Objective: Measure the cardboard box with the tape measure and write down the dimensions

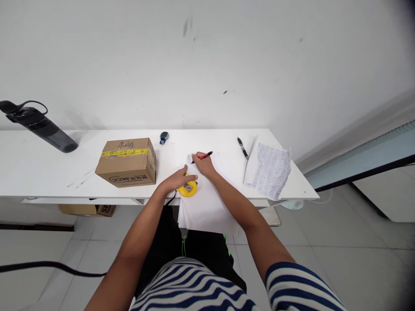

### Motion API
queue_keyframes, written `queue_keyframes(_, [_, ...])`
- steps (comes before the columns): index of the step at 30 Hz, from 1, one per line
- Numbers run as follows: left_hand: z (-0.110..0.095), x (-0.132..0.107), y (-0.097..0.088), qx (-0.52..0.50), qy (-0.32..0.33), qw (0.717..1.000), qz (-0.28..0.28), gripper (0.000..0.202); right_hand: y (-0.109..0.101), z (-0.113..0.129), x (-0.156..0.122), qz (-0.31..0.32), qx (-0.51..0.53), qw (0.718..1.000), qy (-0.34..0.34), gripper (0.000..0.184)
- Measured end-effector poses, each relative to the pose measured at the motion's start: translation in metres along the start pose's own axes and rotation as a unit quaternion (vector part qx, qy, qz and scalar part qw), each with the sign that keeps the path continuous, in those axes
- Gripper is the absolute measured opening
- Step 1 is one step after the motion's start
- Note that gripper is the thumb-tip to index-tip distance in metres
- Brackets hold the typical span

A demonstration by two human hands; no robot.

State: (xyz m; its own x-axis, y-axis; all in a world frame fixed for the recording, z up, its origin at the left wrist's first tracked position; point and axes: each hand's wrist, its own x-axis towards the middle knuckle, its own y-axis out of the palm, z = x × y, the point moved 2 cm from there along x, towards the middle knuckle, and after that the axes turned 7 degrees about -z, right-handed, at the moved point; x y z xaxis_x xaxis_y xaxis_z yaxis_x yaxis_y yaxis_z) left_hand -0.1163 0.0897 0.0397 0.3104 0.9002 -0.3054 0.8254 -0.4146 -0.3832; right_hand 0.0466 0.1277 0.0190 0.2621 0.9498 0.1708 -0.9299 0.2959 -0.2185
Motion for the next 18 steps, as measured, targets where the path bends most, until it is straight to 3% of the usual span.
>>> queue_keyframes(6, [0.005, 0.005, -0.001, 0.001, 0.014, 1.0, -0.02, 0.095, 0.0, 0.0, 0.001, -0.009, -0.012, 1.0, -0.002, 0.035])
queue_keyframes(11, [0.011, -0.001, 0.007, -0.052, 0.06, 0.994, -0.072, 0.092, 0.0, 0.002, -0.001, -0.06, -0.114, 0.984, -0.121, 0.027])
queue_keyframes(15, [0.011, -0.035, 0.006, -0.086, 0.128, 0.982, -0.112, 0.088, 0.011, 0.012, -0.002, 0.0, -0.199, 0.972, -0.124, 0.038])
queue_keyframes(18, [0.007, -0.077, -0.011, -0.107, 0.217, 0.957, -0.159, 0.083, 0.017, 0.041, -0.015, 0.056, -0.119, 0.988, -0.076, 0.038])
